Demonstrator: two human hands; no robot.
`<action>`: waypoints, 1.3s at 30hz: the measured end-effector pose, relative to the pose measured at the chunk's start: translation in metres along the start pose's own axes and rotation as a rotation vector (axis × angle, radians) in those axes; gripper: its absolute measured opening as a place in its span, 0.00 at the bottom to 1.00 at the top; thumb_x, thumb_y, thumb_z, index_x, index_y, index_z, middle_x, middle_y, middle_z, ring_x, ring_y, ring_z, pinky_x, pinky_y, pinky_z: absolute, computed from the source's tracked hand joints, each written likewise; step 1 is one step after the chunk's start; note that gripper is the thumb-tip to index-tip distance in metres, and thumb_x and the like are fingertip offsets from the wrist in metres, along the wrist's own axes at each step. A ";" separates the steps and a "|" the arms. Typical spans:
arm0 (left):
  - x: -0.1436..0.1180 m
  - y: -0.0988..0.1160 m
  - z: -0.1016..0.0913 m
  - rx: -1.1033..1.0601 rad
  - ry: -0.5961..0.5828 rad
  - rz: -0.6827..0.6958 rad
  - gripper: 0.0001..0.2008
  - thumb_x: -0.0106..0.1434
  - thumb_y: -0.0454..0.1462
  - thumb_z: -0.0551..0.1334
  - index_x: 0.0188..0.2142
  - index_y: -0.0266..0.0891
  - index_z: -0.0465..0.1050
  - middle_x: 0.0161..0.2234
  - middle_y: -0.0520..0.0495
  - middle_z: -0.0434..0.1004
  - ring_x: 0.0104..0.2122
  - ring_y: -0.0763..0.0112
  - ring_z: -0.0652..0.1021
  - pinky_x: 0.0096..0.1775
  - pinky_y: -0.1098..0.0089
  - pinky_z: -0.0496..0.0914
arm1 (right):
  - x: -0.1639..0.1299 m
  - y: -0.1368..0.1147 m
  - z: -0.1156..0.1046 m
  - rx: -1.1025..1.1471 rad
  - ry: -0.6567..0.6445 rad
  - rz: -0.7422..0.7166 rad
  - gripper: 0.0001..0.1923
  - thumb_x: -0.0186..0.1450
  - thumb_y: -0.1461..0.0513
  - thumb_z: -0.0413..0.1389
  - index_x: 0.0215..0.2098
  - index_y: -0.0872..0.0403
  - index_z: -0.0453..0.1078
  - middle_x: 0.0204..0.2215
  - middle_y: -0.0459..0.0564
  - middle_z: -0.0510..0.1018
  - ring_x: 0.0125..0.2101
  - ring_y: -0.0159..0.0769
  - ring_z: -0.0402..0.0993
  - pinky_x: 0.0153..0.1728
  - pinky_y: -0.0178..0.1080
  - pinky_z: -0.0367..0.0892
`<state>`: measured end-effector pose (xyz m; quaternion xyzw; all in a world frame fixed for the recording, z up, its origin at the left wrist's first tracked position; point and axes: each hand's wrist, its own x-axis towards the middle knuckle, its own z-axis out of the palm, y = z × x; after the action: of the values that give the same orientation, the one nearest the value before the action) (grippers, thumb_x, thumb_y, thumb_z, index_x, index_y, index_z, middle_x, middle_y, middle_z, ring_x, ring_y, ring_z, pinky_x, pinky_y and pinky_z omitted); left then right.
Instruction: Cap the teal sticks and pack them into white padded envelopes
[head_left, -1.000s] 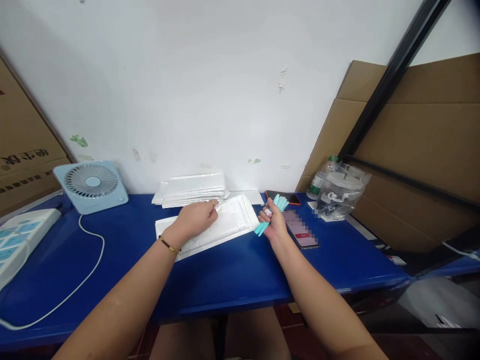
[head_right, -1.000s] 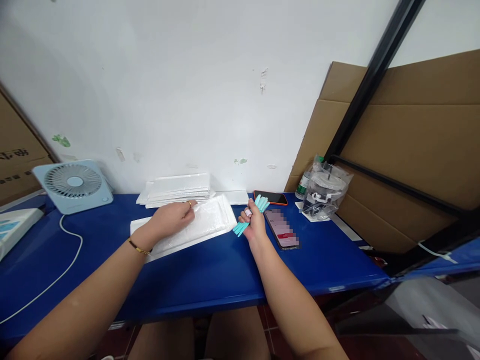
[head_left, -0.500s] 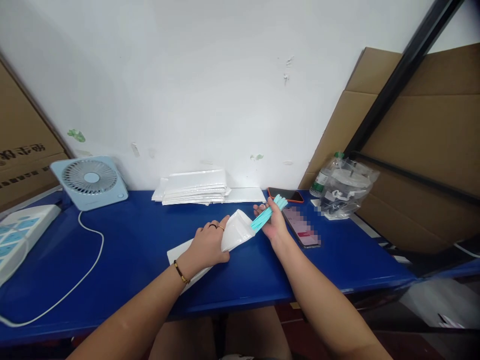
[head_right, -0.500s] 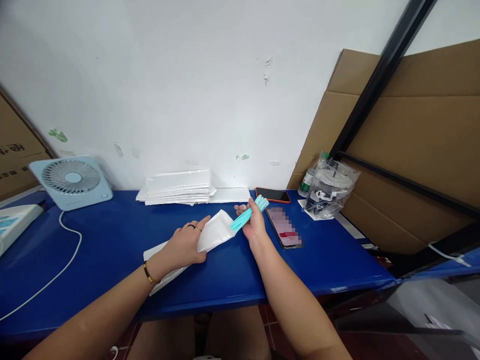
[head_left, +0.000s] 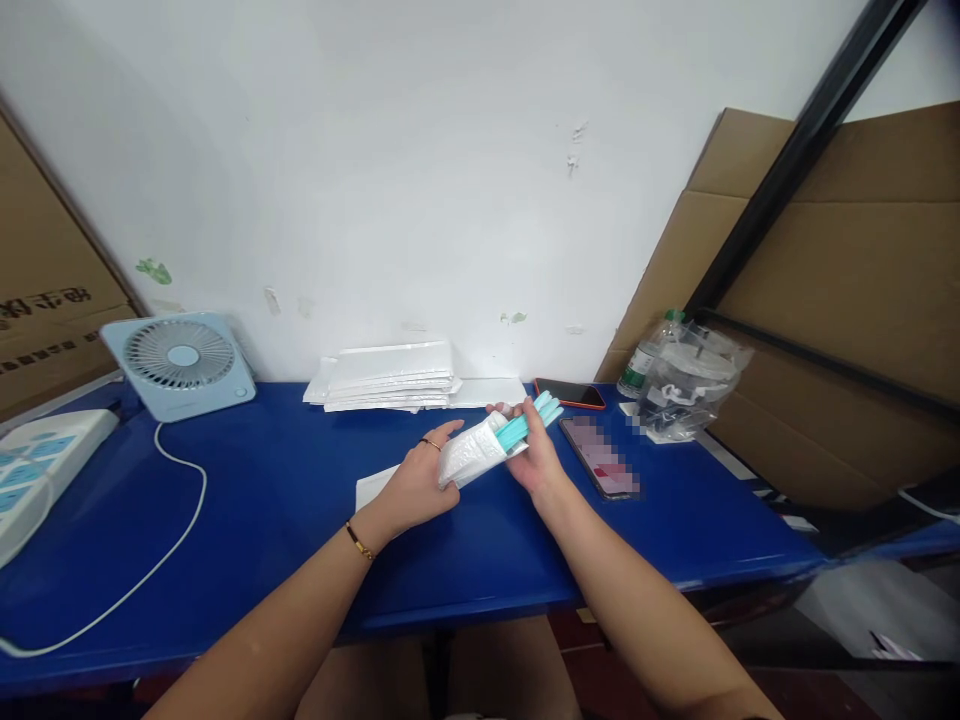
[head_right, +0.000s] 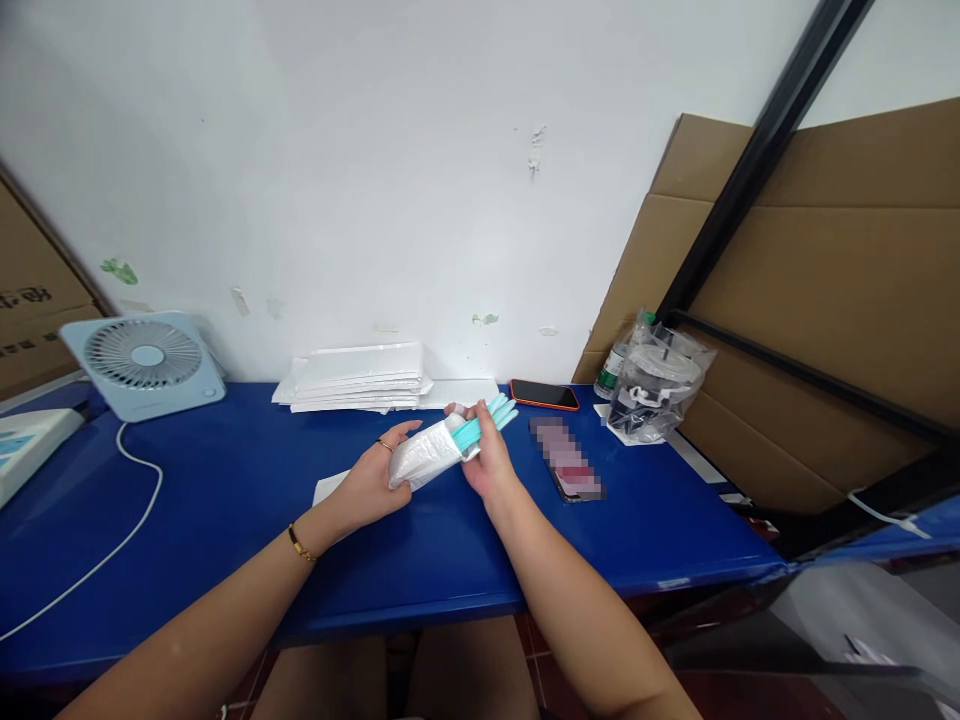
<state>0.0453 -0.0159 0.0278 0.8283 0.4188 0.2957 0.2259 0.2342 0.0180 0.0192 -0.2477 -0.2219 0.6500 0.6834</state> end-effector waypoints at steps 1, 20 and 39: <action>0.001 -0.002 0.001 -0.029 0.022 0.003 0.38 0.50 0.30 0.57 0.61 0.41 0.48 0.54 0.42 0.61 0.49 0.59 0.68 0.50 0.60 0.64 | -0.004 0.005 0.004 -0.023 -0.027 -0.003 0.14 0.55 0.52 0.60 0.23 0.52 0.64 0.31 0.46 0.79 0.41 0.39 0.74 0.41 0.40 0.66; 0.010 0.006 0.019 0.650 0.069 -0.013 0.13 0.62 0.35 0.52 0.46 0.38 0.65 0.39 0.43 0.72 0.40 0.61 0.73 0.37 0.64 0.61 | -0.044 0.054 0.031 -0.151 0.015 0.033 0.15 0.52 0.59 0.64 0.37 0.52 0.69 0.33 0.46 0.77 0.35 0.35 0.74 0.39 0.37 0.67; 0.012 0.007 0.015 0.618 -0.033 -0.021 0.08 0.61 0.39 0.54 0.40 0.40 0.65 0.37 0.45 0.72 0.39 0.61 0.73 0.36 0.64 0.63 | -0.024 0.023 -0.003 -0.122 0.102 -0.068 0.14 0.57 0.50 0.57 0.36 0.49 0.72 0.47 0.46 0.73 0.46 0.42 0.71 0.42 0.43 0.68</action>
<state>0.0652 -0.0118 0.0251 0.8580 0.4939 0.1385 -0.0267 0.2164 -0.0049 0.0030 -0.3139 -0.2343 0.5981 0.6992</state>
